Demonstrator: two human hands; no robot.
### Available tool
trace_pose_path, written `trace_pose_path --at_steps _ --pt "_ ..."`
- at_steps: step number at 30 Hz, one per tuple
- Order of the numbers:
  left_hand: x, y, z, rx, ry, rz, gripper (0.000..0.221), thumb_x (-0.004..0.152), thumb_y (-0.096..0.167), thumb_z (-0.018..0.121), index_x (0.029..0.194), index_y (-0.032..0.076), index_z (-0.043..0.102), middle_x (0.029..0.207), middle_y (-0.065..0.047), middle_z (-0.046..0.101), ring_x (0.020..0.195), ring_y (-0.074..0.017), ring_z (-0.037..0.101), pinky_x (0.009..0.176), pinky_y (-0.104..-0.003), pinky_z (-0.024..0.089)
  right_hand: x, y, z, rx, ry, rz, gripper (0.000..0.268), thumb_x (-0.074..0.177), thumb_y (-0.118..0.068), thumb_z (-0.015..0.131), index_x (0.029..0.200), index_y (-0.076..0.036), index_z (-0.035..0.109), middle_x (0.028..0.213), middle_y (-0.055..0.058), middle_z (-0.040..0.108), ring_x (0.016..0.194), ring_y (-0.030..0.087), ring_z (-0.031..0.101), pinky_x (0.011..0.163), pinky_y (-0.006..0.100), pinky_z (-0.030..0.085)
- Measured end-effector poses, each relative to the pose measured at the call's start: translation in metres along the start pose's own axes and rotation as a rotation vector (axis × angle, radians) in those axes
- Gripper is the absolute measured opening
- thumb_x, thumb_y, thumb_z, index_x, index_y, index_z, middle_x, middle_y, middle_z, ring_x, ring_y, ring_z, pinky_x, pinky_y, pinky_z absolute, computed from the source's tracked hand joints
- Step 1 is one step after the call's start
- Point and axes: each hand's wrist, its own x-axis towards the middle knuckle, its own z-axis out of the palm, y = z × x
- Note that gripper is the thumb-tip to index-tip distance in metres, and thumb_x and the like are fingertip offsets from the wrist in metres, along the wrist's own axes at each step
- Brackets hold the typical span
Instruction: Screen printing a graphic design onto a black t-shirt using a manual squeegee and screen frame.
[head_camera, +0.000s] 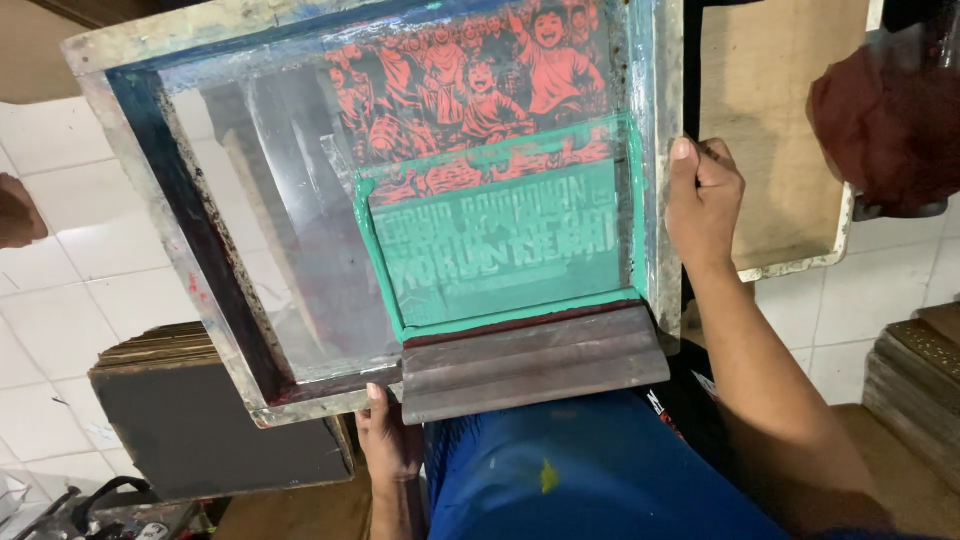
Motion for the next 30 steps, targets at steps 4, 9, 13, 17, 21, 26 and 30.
trace_pose_path --at_steps 4,9,13,17,21,26,30 --pt "-0.022 0.022 0.035 0.111 0.161 -0.057 0.057 0.089 0.035 0.066 0.137 0.01 0.047 0.123 -0.018 0.059 0.111 -0.0286 0.059 0.094 -0.049 0.051 0.001 0.001 0.0 0.001 0.011 -0.029 0.061 0.119 -0.032 0.048 0.066 -0.005 0.035 0.072 0.002 0.033 0.08 0.017 0.039 0.073 0.035 0.034" --pt "-0.007 0.004 0.013 0.056 0.027 0.009 0.036 0.093 0.037 0.07 0.113 0.012 0.055 0.106 -0.013 0.066 0.099 -0.0272 0.066 0.085 -0.049 0.056 0.002 0.008 -0.001 0.013 0.022 -0.054 0.061 0.12 -0.02 0.05 0.064 -0.007 0.032 0.069 0.002 0.031 0.078 0.017 0.038 0.073 0.038 0.032" --pt "-0.007 0.005 0.01 0.19 0.125 -0.001 0.04 0.093 0.041 0.07 0.094 0.014 0.041 0.085 -0.006 0.048 0.082 -0.0194 0.053 0.077 -0.042 0.05 0.001 0.014 0.0 0.002 0.025 -0.085 0.062 0.123 -0.014 0.052 0.065 -0.006 0.031 0.067 0.004 0.028 0.079 0.019 0.039 0.075 0.042 0.031" --pt "-0.005 0.004 0.012 -0.031 -0.069 -0.031 0.045 0.09 0.034 0.068 0.122 0.008 0.048 0.118 -0.023 0.065 0.107 -0.0368 0.066 0.089 -0.056 0.056 0.0 0.019 0.0 0.022 0.011 -0.029 0.058 0.125 -0.011 0.052 0.069 -0.006 0.036 0.077 0.003 0.033 0.083 0.017 0.038 0.079 0.038 0.032" --pt "0.008 -0.015 -0.005 -0.065 -0.068 -0.019 0.04 0.091 0.027 0.075 0.093 0.013 0.038 0.078 -0.012 0.052 0.073 -0.0245 0.059 0.065 -0.048 0.054 0.0 0.022 -0.002 0.003 0.011 -0.021 0.063 0.127 -0.013 0.051 0.067 -0.006 0.033 0.074 0.003 0.033 0.084 0.017 0.038 0.077 0.037 0.031" --pt "0.005 -0.014 -0.003 -0.124 -0.068 -0.058 0.046 0.094 0.022 0.073 0.089 0.016 0.027 0.078 -0.008 0.046 0.076 -0.0208 0.055 0.073 -0.047 0.056 0.002 0.03 -0.001 -0.014 0.023 -0.044 0.064 0.128 -0.015 0.052 0.068 -0.006 0.032 0.075 0.004 0.032 0.081 0.017 0.036 0.076 0.039 0.03" --pt "0.007 -0.015 -0.004 -0.096 -0.086 -0.03 0.055 0.093 0.023 0.073 0.084 0.019 0.019 0.072 0.001 0.026 0.064 -0.0118 0.035 0.062 -0.036 0.045 0.002 0.03 -0.001 0.003 0.035 -0.015 0.065 0.127 -0.015 0.052 0.067 -0.008 0.031 0.074 0.002 0.033 0.08 0.016 0.036 0.076 0.037 0.031"
